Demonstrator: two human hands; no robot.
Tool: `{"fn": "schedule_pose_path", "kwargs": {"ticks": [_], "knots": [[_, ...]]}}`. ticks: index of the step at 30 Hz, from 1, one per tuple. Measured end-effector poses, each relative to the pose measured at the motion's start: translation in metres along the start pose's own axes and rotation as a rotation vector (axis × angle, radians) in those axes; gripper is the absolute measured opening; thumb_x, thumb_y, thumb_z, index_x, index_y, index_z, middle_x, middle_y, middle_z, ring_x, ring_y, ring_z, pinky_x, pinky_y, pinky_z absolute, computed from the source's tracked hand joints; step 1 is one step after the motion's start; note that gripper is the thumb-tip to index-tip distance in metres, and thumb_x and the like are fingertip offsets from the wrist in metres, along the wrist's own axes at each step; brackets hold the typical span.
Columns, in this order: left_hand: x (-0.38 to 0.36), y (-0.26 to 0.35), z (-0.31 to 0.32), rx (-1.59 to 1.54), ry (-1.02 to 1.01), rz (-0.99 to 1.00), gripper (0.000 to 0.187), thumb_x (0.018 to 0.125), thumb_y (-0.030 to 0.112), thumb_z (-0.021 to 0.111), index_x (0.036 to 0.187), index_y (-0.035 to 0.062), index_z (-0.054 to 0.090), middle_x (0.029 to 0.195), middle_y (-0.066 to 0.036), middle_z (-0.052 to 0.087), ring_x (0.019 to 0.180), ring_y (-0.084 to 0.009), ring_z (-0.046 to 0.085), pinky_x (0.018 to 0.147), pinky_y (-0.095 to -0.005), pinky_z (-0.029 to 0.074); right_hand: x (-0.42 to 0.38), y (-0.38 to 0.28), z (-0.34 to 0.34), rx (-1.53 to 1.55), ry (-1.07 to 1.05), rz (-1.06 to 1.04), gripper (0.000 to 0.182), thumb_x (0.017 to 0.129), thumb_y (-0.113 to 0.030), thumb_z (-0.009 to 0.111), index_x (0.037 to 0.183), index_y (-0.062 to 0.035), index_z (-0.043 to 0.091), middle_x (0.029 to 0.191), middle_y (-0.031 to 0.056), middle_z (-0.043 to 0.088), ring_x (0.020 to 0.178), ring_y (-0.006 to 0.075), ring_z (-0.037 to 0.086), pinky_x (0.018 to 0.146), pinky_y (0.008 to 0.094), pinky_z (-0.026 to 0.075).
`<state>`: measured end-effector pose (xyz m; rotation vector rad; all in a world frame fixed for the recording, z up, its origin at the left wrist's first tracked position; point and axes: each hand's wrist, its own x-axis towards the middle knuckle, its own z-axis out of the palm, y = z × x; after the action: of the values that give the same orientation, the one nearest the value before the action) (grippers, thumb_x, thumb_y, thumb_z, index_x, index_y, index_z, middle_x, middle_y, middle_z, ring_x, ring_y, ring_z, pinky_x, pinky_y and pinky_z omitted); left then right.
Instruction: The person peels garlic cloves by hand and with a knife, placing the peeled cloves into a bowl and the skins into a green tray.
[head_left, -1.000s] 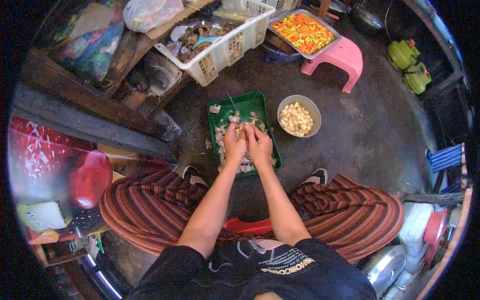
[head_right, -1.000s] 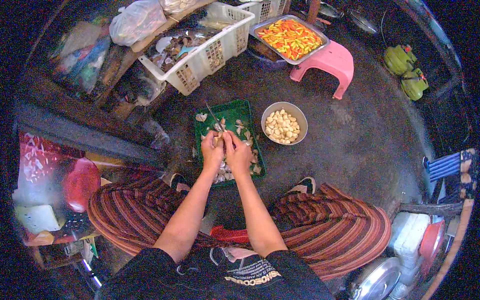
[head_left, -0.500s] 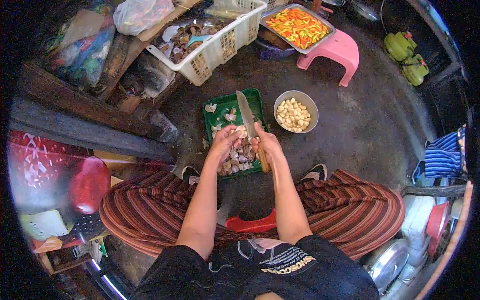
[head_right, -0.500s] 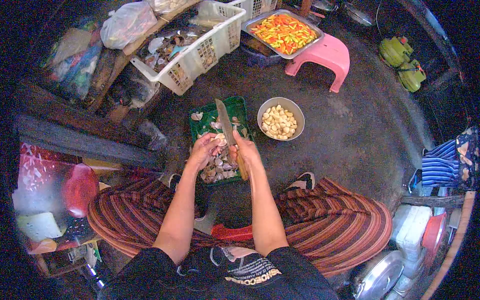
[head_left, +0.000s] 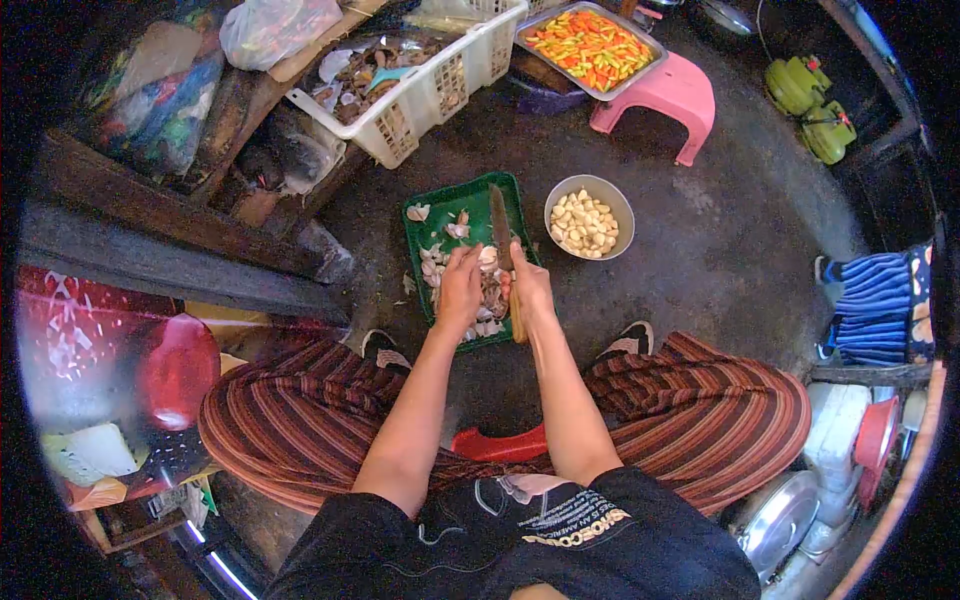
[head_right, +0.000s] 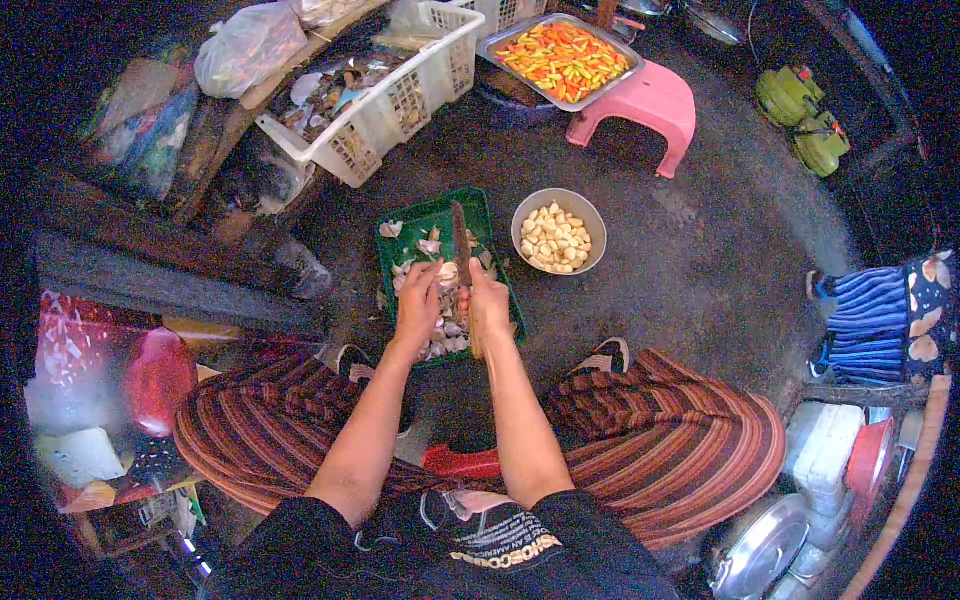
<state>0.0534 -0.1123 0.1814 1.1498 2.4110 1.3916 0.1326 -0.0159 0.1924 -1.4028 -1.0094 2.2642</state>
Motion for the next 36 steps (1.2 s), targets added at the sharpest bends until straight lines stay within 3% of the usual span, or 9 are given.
{"fn": "schedule_pose_path", "kwargs": {"ticks": [11, 15, 18, 20, 25, 28, 30, 31, 36], "knots": [[0.017, 0.000, -0.008, 0.049, -0.135, 0.007, 0.021, 0.085, 0.009, 0.054, 0.102, -0.0029, 0.058, 0.099, -0.022, 0.057, 0.086, -0.0406, 0.056, 0.074, -0.0432, 0.046, 0.008, 0.006, 0.000, -0.294, 0.013, -0.140, 0.045, 0.086, -0.045, 0.060, 0.062, -0.0069, 0.051, 0.053, -0.0002, 0.049, 0.041, 0.0080, 0.043, 0.039, 0.0235, 0.034], [0.018, -0.007, -0.008, 0.038, -0.071, 0.081, 0.019, 0.087, 0.011, 0.053, 0.100, -0.0015, 0.059, 0.090, -0.018, 0.061, 0.077, -0.0337, 0.060, 0.068, -0.0390, 0.047, -0.003, -0.008, -0.002, -0.129, -0.087, -0.095, 0.045, 0.086, -0.044, 0.060, 0.062, -0.0074, 0.051, 0.053, -0.0002, 0.049, 0.041, 0.0081, 0.043, 0.039, 0.0232, 0.034], [0.017, -0.013, -0.005, -0.369, 0.043, -0.180, 0.017, 0.090, 0.014, 0.052, 0.098, 0.0006, 0.059, 0.085, -0.012, 0.063, 0.066, -0.0197, 0.058, 0.058, -0.0303, 0.045, 0.000, -0.010, -0.009, -0.101, -0.052, -0.053, 0.043, 0.086, -0.044, 0.060, 0.064, -0.0075, 0.053, 0.053, 0.0000, 0.050, 0.042, 0.0082, 0.044, 0.040, 0.0229, 0.035], [0.020, -0.021, -0.009, -1.107, 0.084, -0.552, 0.016, 0.091, 0.018, 0.053, 0.097, 0.0032, 0.058, 0.085, -0.008, 0.063, 0.059, -0.0084, 0.050, 0.050, -0.0215, 0.038, -0.004, -0.013, -0.010, -0.096, -0.059, -0.063, 0.043, 0.086, -0.045, 0.060, 0.066, -0.0072, 0.054, 0.053, -0.0002, 0.050, 0.043, 0.0081, 0.044, 0.041, 0.0228, 0.035], [0.024, -0.016, -0.017, -1.229, 0.066, -0.712, 0.012, 0.090, 0.017, 0.054, 0.094, 0.0065, 0.058, 0.084, -0.008, 0.063, 0.057, -0.0062, 0.045, 0.048, -0.0177, 0.034, -0.006, -0.009, 0.000, -0.191, -0.026, -0.171, 0.046, 0.086, -0.049, 0.057, 0.067, -0.0065, 0.058, 0.053, -0.0016, 0.050, 0.044, 0.0060, 0.043, 0.041, 0.0224, 0.033], [0.018, -0.006, -0.014, -0.726, -0.063, -0.528, 0.010, 0.087, 0.014, 0.055, 0.091, 0.0061, 0.061, 0.085, -0.012, 0.063, 0.063, -0.0152, 0.056, 0.051, -0.0256, 0.043, -0.006, -0.005, 0.006, -0.178, -0.008, -0.223, 0.050, 0.088, -0.048, 0.055, 0.063, -0.0053, 0.059, 0.052, -0.0018, 0.049, 0.044, 0.0064, 0.043, 0.042, 0.0229, 0.032], [0.013, 0.008, -0.013, 0.159, 0.010, 0.101, 0.012, 0.082, 0.010, 0.057, 0.092, 0.0054, 0.063, 0.090, -0.018, 0.062, 0.074, -0.0299, 0.063, 0.061, -0.0381, 0.051, -0.002, -0.002, 0.007, -0.169, 0.014, -0.237, 0.049, 0.088, -0.048, 0.056, 0.064, -0.0047, 0.061, 0.051, -0.0015, 0.049, 0.045, 0.0062, 0.044, 0.042, 0.0226, 0.033], [0.012, 0.029, -0.017, 0.301, -0.156, -0.034, 0.020, 0.078, 0.006, 0.055, 0.096, 0.0054, 0.064, 0.094, -0.021, 0.059, 0.085, -0.0391, 0.061, 0.071, -0.0455, 0.050, 0.001, 0.001, 0.008, -0.161, 0.033, -0.252, 0.049, 0.087, -0.047, 0.056, 0.065, -0.0040, 0.063, 0.051, -0.0011, 0.049, 0.045, 0.0061, 0.044, 0.042, 0.0224, 0.033], [0.010, 0.037, 0.004, 0.381, -0.107, -0.105, 0.020, 0.078, 0.003, 0.052, 0.095, 0.0050, 0.063, 0.089, -0.019, 0.058, 0.084, -0.0372, 0.061, 0.070, -0.0436, 0.050, 0.000, 0.003, 0.009, -0.087, 0.045, -0.253, 0.045, 0.087, -0.045, 0.058, 0.063, -0.0074, 0.056, 0.053, -0.0016, 0.050, 0.044, 0.0060, 0.043, 0.041, 0.0219, 0.032]]}}
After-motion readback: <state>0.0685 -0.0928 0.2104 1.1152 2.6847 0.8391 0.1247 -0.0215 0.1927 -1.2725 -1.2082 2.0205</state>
